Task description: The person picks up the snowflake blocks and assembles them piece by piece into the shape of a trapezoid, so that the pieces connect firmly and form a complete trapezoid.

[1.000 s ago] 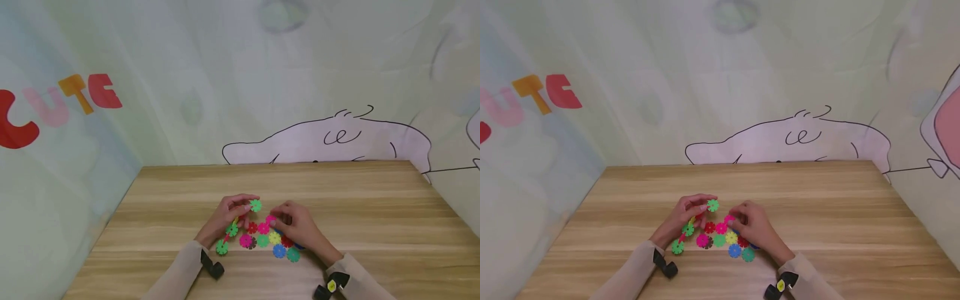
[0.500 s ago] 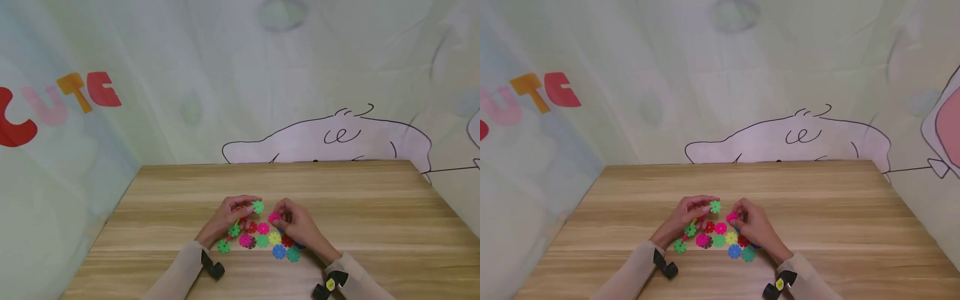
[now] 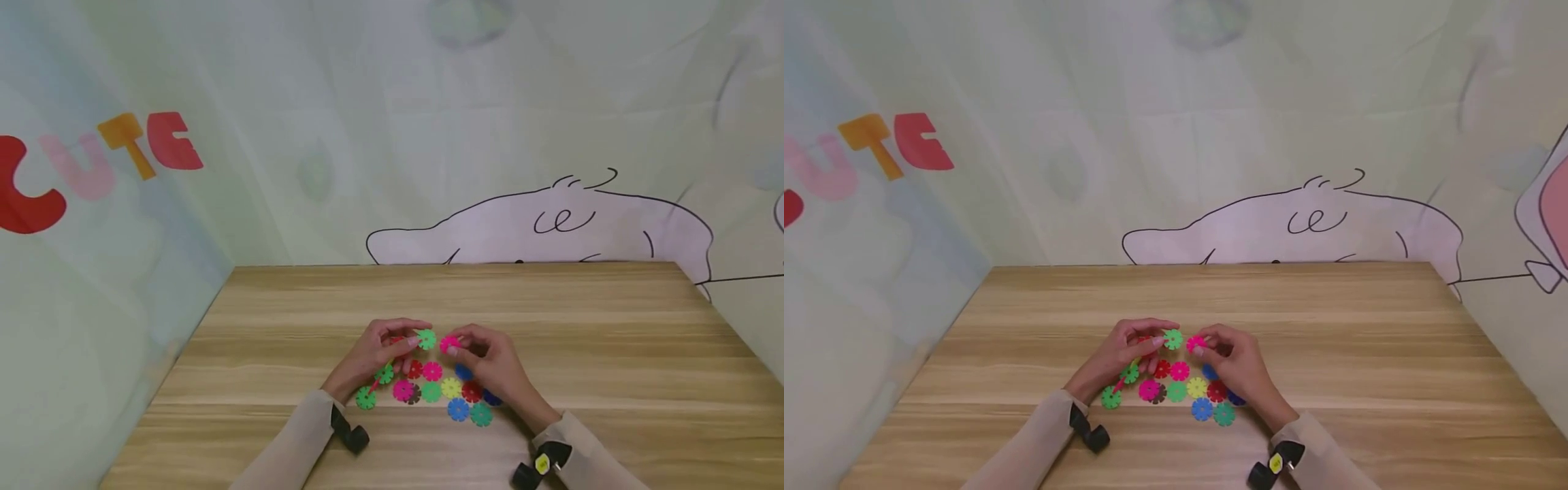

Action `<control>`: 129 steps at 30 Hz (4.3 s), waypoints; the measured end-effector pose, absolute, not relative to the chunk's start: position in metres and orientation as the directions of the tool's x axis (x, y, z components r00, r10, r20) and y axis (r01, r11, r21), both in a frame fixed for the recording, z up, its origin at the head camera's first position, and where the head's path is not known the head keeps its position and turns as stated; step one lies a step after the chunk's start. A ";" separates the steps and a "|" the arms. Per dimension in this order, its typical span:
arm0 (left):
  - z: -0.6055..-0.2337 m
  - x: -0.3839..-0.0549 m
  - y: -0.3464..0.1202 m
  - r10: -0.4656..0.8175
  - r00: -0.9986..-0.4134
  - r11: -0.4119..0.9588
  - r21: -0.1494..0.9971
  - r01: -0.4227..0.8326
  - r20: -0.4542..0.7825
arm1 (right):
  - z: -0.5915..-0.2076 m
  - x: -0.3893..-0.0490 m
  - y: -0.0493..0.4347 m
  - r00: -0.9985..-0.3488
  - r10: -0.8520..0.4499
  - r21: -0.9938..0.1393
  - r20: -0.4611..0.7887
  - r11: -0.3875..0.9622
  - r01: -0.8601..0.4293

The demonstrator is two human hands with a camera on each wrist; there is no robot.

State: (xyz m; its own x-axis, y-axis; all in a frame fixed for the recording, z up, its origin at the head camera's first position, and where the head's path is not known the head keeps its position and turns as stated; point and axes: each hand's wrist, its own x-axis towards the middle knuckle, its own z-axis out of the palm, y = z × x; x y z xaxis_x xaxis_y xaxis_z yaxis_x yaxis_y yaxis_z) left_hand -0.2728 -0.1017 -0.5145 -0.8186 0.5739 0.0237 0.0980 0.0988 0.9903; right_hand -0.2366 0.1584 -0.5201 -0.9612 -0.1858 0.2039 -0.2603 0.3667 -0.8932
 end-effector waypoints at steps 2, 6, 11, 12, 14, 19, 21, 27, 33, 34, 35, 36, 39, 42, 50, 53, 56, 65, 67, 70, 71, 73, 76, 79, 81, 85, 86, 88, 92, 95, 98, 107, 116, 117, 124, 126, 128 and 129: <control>-0.514 -0.273 -0.102 0.579 -0.815 0.101 0.989 0.105 0.027 | -0.521 -0.237 0.159 -0.957 -0.185 -0.896 0.221 0.349 -0.275; -0.513 -0.273 -0.102 0.584 -0.812 0.111 0.987 0.114 0.028 | -0.523 -0.239 0.160 -0.948 -0.183 -0.899 0.262 0.311 -0.309; -0.513 -0.272 -0.102 0.587 -0.809 0.118 0.986 0.116 0.025 | -0.522 -0.239 0.159 -0.933 -0.178 -0.895 0.313 0.273 -0.352; -0.513 -0.272 -0.102 0.587 -0.809 0.118 0.986 0.114 0.023 | -0.522 -0.239 0.159 -0.931 -0.178 -0.892 0.319 0.275 -0.358; -0.512 -0.271 -0.102 0.585 -0.811 0.120 0.986 0.114 0.023 | -0.521 -0.239 0.158 -0.927 -0.180 -0.886 0.330 0.280 -0.370; -0.512 -0.272 -0.101 0.581 -0.814 0.108 0.990 0.092 0.012 | -0.521 -0.242 0.154 -0.919 -0.192 -0.875 0.345 0.288 -0.389; -0.513 -0.272 -0.101 0.583 -0.812 0.096 0.993 0.075 0.005 | -0.522 -0.243 0.153 -0.917 -0.190 -0.876 0.350 0.281 -0.392; -0.513 -0.272 -0.100 0.582 -0.813 0.098 0.993 0.073 0.002 | -0.523 -0.246 0.152 -0.906 -0.177 -0.867 0.384 0.270 -0.420; -0.513 -0.273 -0.102 0.578 -0.816 0.148 0.982 0.118 0.011 | -0.523 -0.247 0.150 -0.873 -0.182 -0.824 0.452 0.289 -0.487; -0.513 -0.273 -0.102 0.580 -0.814 0.152 0.981 0.123 0.012 | -0.523 -0.247 0.150 -0.867 -0.182 -0.816 0.465 0.294 -0.499; -0.514 -0.274 -0.102 0.584 -0.812 0.153 0.980 0.128 0.015 | -0.523 -0.247 0.150 -0.861 -0.180 -0.808 0.476 0.298 -0.509; -0.514 -0.274 -0.102 0.587 -0.810 0.154 0.979 0.132 0.017 | -0.524 -0.247 0.149 -0.855 -0.180 -0.800 0.487 0.301 -0.519; -0.514 -0.274 -0.102 0.599 -0.801 0.139 0.981 0.133 0.024 | -0.524 -0.247 0.148 -0.833 -0.187 -0.773 0.521 0.310 -0.553; -0.514 -0.275 -0.103 0.608 -0.793 0.116 0.985 0.126 0.030 | -0.525 -0.249 0.145 -0.816 -0.192 -0.752 0.545 0.318 -0.577; -0.513 -0.274 -0.104 0.618 -0.784 0.090 0.987 0.130 0.047 | -0.525 -0.250 0.143 -0.815 -0.182 -0.746 0.550 0.330 -0.578; -0.512 -0.274 -0.104 0.615 -0.787 0.095 0.988 0.123 0.039 | -0.524 -0.248 0.144 -0.839 -0.184 -0.767 0.513 0.341 -0.544; -0.511 -0.275 -0.105 0.607 -0.794 0.093 0.989 0.116 0.036 | -0.522 -0.247 0.144 -0.858 -0.188 -0.785 0.478 0.347 -0.513; -0.505 -0.286 -0.123 0.521 -0.853 0.101 0.991 0.085 0.021 | -0.517 -0.244 0.144 -0.909 -0.151 -0.824 0.388 0.385 -0.415; -0.505 -0.291 -0.127 0.491 -0.871 0.105 0.991 0.085 0.023 | -0.517 -0.243 0.146 -0.924 -0.128 -0.832 0.360 0.405 -0.380; -0.507 -0.299 -0.129 0.461 -0.887 0.103 0.990 0.092 0.034 | -0.518 -0.244 0.150 -0.938 -0.101 -0.835 0.331 0.432 -0.341; -0.508 -0.301 -0.128 0.458 -0.888 0.103 0.990 0.094 0.036 | -0.518 -0.244 0.152 -0.943 -0.099 -0.839 0.319 0.434 -0.329; -0.509 -0.303 -0.128 0.455 -0.890 0.101 0.990 0.097 0.041 | -0.519 -0.245 0.156 -0.951 -0.112 -0.844 0.290 0.438 -0.309; -0.511 -0.304 -0.127 0.455 -0.890 0.110 0.988 0.105 0.044 | -0.520 -0.244 0.165 -0.954 -0.170 -0.843 0.249 0.448 -0.300; -0.511 -0.304 -0.125 0.454 -0.889 0.125 0.984 0.125 0.055 | -0.521 -0.241 0.177 -0.929 -0.274 -0.804 0.250 0.475 -0.357; -0.511 -0.305 -0.124 0.457 -0.888 0.130 0.983 0.128 0.055 | -0.522 -0.238 0.183 -0.892 -0.353 -0.749 0.281 0.501 -0.434; -0.510 -0.304 -0.124 0.457 -0.888 0.135 0.983 0.123 0.048 | -0.522 -0.234 0.186 -0.829 -0.466 -0.601 0.311 0.579 -0.551; -0.511 -0.304 -0.124 0.458 -0.888 0.135 0.983 0.124 0.049 | -0.522 -0.233 0.185 -0.823 -0.481 -0.574 0.303 0.597 -0.560; -0.512 -0.304 -0.124 0.456 -0.889 0.141 0.982 0.129 0.052 | -0.522 -0.232 0.183 -0.823 -0.495 -0.549 0.278 0.622 -0.559; -0.512 -0.304 -0.124 0.455 -0.889 0.151 0.978 0.142 0.059 | -0.523 -0.233 0.181 -0.852 -0.469 -0.647 0.233 0.579 -0.496; -0.512 -0.304 -0.123 0.457 -0.887 0.157 0.977 0.146 0.059 | -0.523 -0.235 0.181 -0.887 -0.404 -0.758 0.222 0.501 -0.418; -0.511 -0.304 -0.122 0.459 -0.886 0.158 0.976 0.148 0.059 | -0.522 -0.238 0.181 -0.911 -0.340 -0.815 0.235 0.441 -0.375; -0.509 -0.303 -0.121 0.468 -0.881 0.155 0.975 0.158 0.068 | -0.513 -0.254 0.174 -0.974 -0.174 -0.882 0.148 0.421 -0.209; -0.509 -0.304 -0.119 0.466 -0.884 0.180 0.974 0.139 0.040 | -0.512 -0.276 0.160 -0.979 -0.150 -0.936 0.141 0.302 -0.181; -0.509 -0.304 -0.119 0.468 -0.883 0.179 0.974 0.141 0.042 | -0.512 -0.277 0.159 -0.977 -0.158 -0.938 0.144 0.293 -0.186; -0.510 -0.304 -0.120 0.483 -0.874 0.169 0.974 0.148 0.049 | -0.514 -0.281 0.153 -0.965 -0.195 -0.943 0.176 0.247 -0.222; -0.510 -0.304 -0.120 0.484 -0.874 0.170 0.974 0.151 0.051 | -0.514 -0.281 0.152 -0.961 -0.205 -0.939 0.184 0.252 -0.233; -0.509 -0.303 -0.119 0.486 -0.872 0.172 0.974 0.150 0.049 | -0.513 -0.281 0.151 -0.958 -0.212 -0.934 0.193 0.259 -0.245; -0.509 -0.303 -0.119 0.487 -0.872 0.173 0.974 0.149 0.047 | -0.513 -0.281 0.151 -0.958 -0.214 -0.932 0.193 0.266 -0.247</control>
